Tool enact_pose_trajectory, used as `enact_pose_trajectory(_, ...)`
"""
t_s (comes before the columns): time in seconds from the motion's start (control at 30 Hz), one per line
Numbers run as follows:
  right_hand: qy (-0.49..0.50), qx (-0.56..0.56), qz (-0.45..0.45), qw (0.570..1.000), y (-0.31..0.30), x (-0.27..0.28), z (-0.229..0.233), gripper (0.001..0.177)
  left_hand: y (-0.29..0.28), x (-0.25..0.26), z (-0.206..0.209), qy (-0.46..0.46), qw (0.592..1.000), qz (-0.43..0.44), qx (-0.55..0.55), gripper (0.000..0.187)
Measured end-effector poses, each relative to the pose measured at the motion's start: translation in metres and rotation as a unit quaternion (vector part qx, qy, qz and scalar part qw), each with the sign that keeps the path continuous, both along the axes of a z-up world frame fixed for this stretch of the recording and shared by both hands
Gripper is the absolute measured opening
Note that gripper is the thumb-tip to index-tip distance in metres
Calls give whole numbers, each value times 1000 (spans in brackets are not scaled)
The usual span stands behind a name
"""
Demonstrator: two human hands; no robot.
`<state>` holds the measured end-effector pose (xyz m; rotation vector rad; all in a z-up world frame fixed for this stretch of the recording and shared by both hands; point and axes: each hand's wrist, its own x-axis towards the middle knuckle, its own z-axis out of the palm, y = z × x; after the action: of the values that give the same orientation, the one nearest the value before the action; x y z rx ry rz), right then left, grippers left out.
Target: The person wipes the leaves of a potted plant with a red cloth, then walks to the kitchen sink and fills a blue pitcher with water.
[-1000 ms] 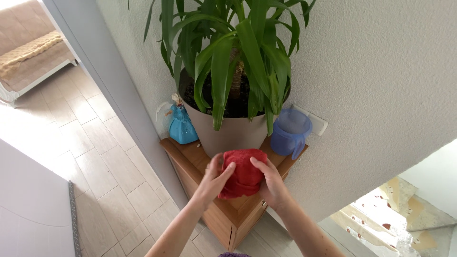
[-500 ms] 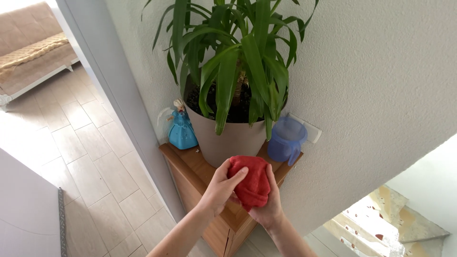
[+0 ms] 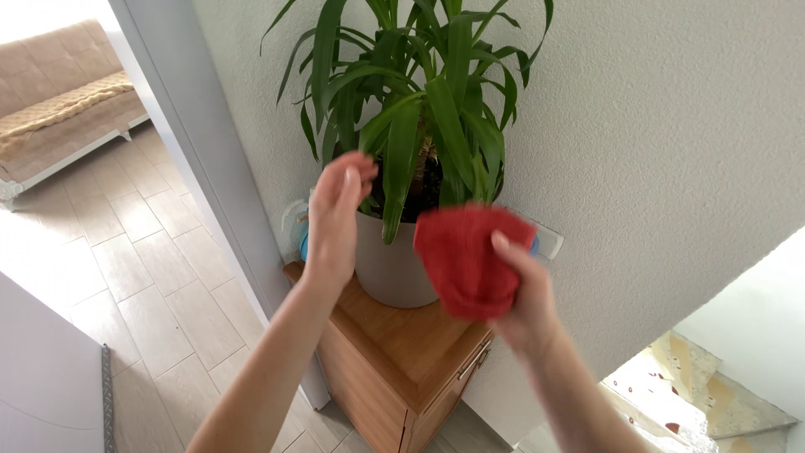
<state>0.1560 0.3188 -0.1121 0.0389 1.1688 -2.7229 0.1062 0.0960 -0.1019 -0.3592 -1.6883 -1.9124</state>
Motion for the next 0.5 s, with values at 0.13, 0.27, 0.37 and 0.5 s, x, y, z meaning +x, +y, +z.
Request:
enact_pose_trajectory(0.13, 59, 45, -87, 993, -34, 6, 105, 56, 1, -40, 14, -18, 971, -159, 177, 47)
enact_pose_trajectory(0.27, 400, 224, -117, 881, -48, -40, 153, 52, 6, -63, 25, -76, 904, -342, 243, 64)
enact_pose_trajectory(0.37, 551, 340, -158, 746, -67, -101, 179, 49, 10, -67, 35, -97, 849, -440, 276, 79)
enact_pose_trajectory(0.5, 628, 523, -121, 563, -85, -134, 195, 45, 13, -93, 20, -72, 755, -564, 327, 86)
